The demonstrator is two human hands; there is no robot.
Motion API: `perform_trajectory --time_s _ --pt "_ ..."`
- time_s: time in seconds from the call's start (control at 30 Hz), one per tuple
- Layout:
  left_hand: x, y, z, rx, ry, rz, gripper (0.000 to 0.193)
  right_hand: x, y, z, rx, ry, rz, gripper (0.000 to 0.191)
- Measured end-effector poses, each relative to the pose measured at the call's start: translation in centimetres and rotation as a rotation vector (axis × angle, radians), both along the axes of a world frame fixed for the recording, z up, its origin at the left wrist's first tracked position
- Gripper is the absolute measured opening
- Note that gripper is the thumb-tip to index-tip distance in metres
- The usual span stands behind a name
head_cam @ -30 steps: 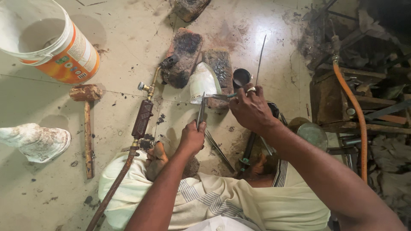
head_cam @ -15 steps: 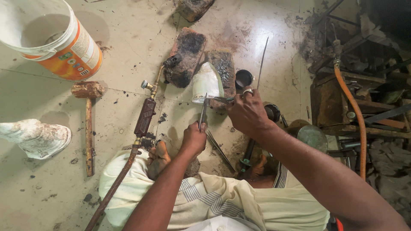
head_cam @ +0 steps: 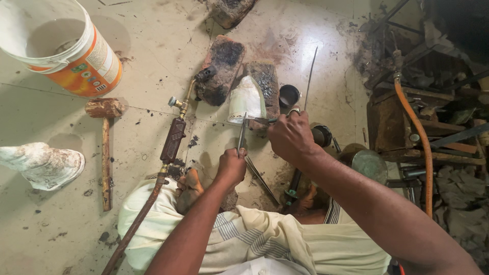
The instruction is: The person uses pliers and a blowtorch to heat and shape a white ceramic object, then quenches it in water and hammers it on a wooden block to refine its form.
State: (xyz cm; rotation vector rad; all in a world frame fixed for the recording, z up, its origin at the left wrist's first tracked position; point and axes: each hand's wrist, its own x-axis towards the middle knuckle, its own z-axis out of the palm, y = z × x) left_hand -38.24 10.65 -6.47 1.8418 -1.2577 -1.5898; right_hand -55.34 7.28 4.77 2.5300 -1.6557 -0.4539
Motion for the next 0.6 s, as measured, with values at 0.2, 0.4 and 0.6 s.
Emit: perform_trajectory --time_s 0.2,0.4,0.6 --pt "0.5 -0.2 2.0 0.048 0.098 0.035 0.035 1.3 -0.3 1.1 0.031 -0.006 -0.04 0.013" --pt "-1.0 -1.7 2.9 0.047 0.138 0.052 0.035 -0.3 -2.0 3.2 0.036 -0.014 -0.057 0.014" --pt "-2.3 -2.7 2.7 0.077 0.186 0.082 0.032 -3.7 -1.4 3.0 -0.366 0.008 0.012 0.013"
